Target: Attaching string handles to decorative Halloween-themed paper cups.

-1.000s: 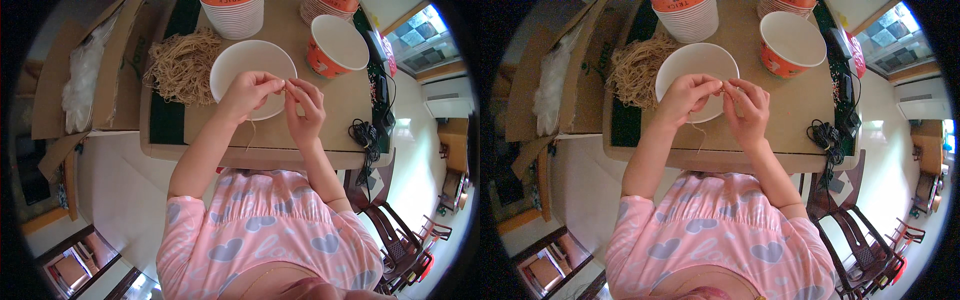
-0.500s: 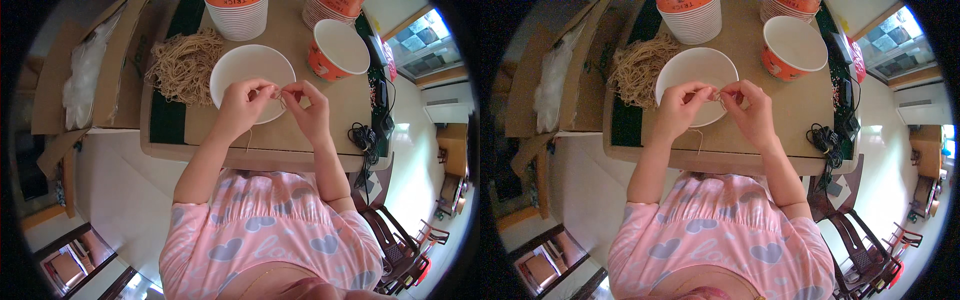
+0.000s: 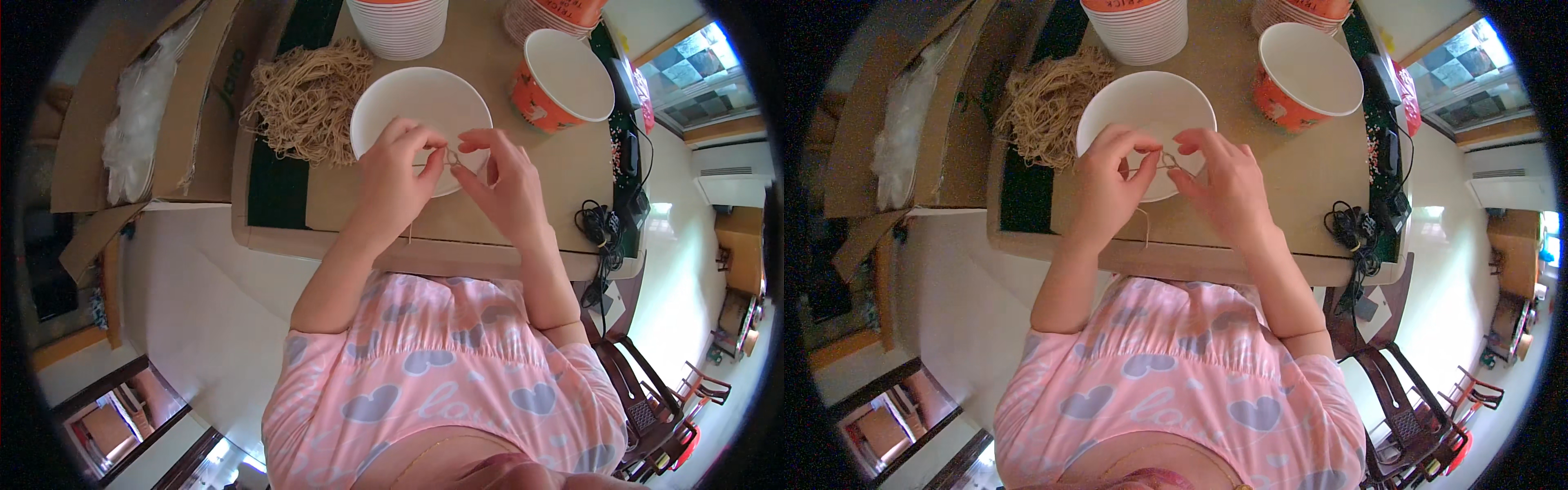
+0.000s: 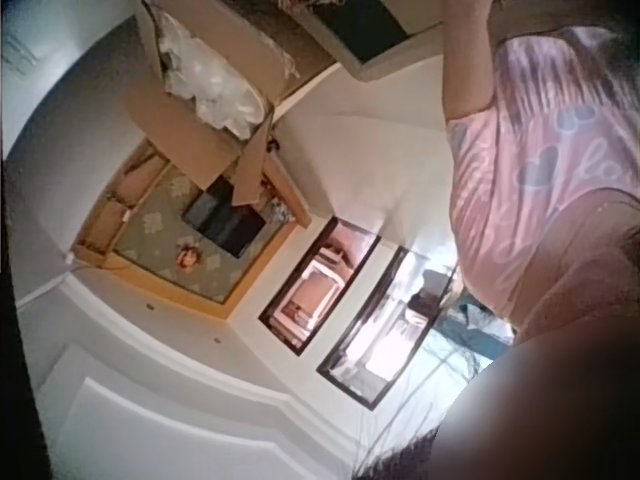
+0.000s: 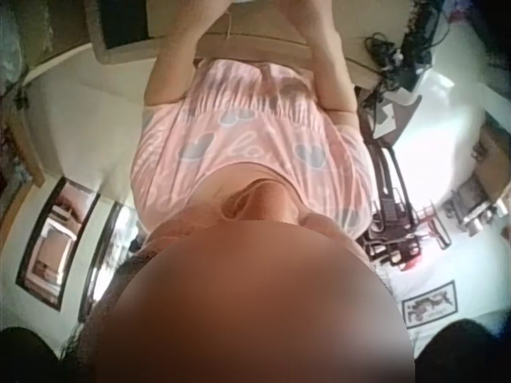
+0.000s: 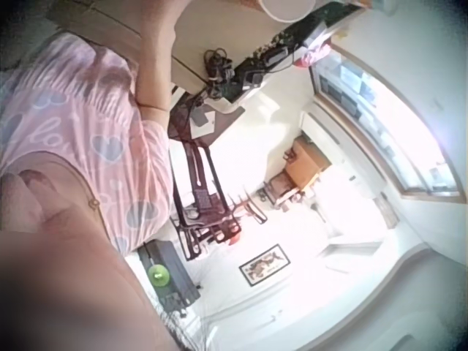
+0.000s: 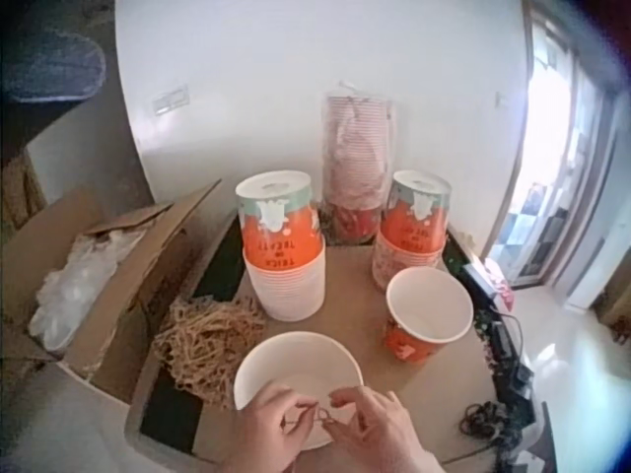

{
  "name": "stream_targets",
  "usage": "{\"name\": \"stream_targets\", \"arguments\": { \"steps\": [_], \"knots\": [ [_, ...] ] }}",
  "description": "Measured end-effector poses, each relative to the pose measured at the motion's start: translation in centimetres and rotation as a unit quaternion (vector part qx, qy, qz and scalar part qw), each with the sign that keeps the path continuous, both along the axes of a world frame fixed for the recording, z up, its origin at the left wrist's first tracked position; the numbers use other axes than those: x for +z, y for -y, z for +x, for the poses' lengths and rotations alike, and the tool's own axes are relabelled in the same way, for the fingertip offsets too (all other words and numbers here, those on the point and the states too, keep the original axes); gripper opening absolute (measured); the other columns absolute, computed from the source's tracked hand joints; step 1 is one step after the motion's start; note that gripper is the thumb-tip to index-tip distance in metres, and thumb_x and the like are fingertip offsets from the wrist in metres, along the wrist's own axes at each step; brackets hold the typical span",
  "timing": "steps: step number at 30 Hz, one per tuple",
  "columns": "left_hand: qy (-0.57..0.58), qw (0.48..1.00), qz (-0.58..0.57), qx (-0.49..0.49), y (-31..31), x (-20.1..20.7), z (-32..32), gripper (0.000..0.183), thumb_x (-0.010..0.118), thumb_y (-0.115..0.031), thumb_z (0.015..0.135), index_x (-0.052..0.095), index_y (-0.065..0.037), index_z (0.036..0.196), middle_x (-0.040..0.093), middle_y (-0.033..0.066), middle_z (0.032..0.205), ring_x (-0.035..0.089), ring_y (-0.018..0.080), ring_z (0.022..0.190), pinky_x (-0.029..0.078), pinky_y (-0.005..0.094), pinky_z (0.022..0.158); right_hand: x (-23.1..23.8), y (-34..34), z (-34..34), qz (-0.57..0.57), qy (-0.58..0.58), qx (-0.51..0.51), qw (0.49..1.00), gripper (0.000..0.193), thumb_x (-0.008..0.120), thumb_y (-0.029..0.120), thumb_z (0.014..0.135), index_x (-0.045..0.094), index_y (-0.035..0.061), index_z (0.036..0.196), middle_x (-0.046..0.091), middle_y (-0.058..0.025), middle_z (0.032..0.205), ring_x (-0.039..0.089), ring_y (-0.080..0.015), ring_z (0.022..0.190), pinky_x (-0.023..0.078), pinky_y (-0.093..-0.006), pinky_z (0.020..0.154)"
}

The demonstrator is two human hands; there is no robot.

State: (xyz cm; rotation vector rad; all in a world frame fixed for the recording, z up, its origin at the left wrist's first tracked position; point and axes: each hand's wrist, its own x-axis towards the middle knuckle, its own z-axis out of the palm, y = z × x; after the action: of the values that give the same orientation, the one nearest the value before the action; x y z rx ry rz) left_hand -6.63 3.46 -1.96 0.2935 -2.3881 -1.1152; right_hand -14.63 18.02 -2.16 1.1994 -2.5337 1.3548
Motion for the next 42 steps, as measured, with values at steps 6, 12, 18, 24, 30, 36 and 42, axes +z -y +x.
{"name": "stream_targets", "arguments": {
  "steps": [6, 12, 18, 24, 30, 36, 42],
  "knots": [
    [0.0, 1.0, -0.023, 0.008, -0.4, -0.1, 1.2, 0.014, 0.069, -0.002, 0.078, 0.067, -0.008, 0.09, 0.057, 0.0028, 0.084, 0.048, 0.0112, 0.053, 0.04, 0.025, 0.049, 0.5, -0.2, 0.5, 0.055, 0.031, 0.037, 0.997, 0.015, 0.065, 0.009, 0.08, 0.056, 0.008, 0.092, 0.064, -0.0071, 0.078, 0.064, -0.0257, 0.072, 0.043, -0.0362, 0.069],
    [-0.011, 1.0, 0.0, -0.005, -0.3, -0.8, 0.9, 0.014, 0.07, -0.002, 0.078, 0.067, -0.008, 0.09, 0.056, 0.0024, 0.084, 0.047, 0.0099, 0.053, 0.04, 0.0247, 0.049, -0.4, 0.0, 0.2, 0.042, 0.014, 0.024, 0.999, 0.008, 0.066, 0.011, 0.08, 0.059, 0.0069, 0.084, 0.064, -0.0067, 0.076, 0.063, -0.0238, 0.07, 0.044, -0.0355, 0.068],
    [-0.008, 0.999, -0.012, -0.049, -1.6, -0.8, 0.7, 0.014, 0.07, -0.002, 0.077, 0.067, -0.008, 0.089, 0.054, 0.0024, 0.083, 0.047, 0.01, 0.054, 0.04, 0.0248, 0.049, 0.1, -2.1, 1.3, 0.083, 0.025, -0.047, 0.995, 0.012, 0.068, 0.013, 0.079, 0.061, 0.0086, 0.088, 0.063, -0.0065, 0.076, 0.062, -0.0238, 0.07, 0.044, -0.0354, 0.069],
    [-0.03, 0.995, -0.01, -0.092, -2.0, -1.2, -0.6, 0.013, 0.068, -0.001, 0.075, 0.064, -0.007, 0.086, 0.054, 0.0047, 0.086, 0.055, 0.0176, 0.063, 0.045, 0.03, 0.054, 1.1, -2.6, 1.0, 0.045, -0.058, -0.032, 0.997, 0.019, 0.063, 0.005, 0.08, 0.056, 0.0095, 0.097, 0.061, -0.0075, 0.081, 0.06, -0.0286, 0.077, 0.044, -0.0382, 0.073],
    [-0.04, 0.995, -0.036, -0.084, -1.3, -1.6, -1.0, 0.014, 0.068, 0.0, 0.073, 0.062, -0.007, 0.084, 0.054, 0.0051, 0.086, 0.055, 0.0185, 0.063, 0.046, 0.0305, 0.054, 0.2, -2.7, 0.4, 0.043, 0.006, -0.037, 0.998, 0.016, 0.062, 0.004, 0.08, 0.054, 0.0079, 0.093, 0.061, -0.0081, 0.08, 0.06, -0.0291, 0.075, 0.043, -0.0384, 0.072],
    [-0.039, 0.994, -0.047, -0.086, -1.2, -1.6, -0.8, 0.015, 0.068, 0.002, 0.073, 0.063, -0.006, 0.085, 0.054, 0.0033, 0.086, 0.047, 0.0124, 0.055, 0.041, 0.0263, 0.051, 0.2, -2.8, 0.4, 0.066, -0.004, -0.018, 0.998, 0.006, 0.063, 0.012, 0.083, 0.059, 0.0089, 0.087, 0.062, -0.0054, 0.078, 0.06, -0.0258, 0.074, 0.041, -0.0367, 0.068],
    [-0.046, 0.994, -0.039, -0.093, -1.2, -1.5, -1.1, 0.016, 0.068, 0.003, 0.072, 0.063, -0.007, 0.085, 0.054, 0.0031, 0.086, 0.046, 0.0116, 0.055, 0.04, 0.0255, 0.05, 0.0, -2.7, 0.3, 0.112, -0.043, -0.001, 0.993, 0.016, 0.067, 0.022, 0.083, 0.063, 0.0115, 0.094, 0.063, -0.0045, 0.076, 0.061, -0.0238, 0.075, 0.04, -0.0365, 0.072]
  ]
}}
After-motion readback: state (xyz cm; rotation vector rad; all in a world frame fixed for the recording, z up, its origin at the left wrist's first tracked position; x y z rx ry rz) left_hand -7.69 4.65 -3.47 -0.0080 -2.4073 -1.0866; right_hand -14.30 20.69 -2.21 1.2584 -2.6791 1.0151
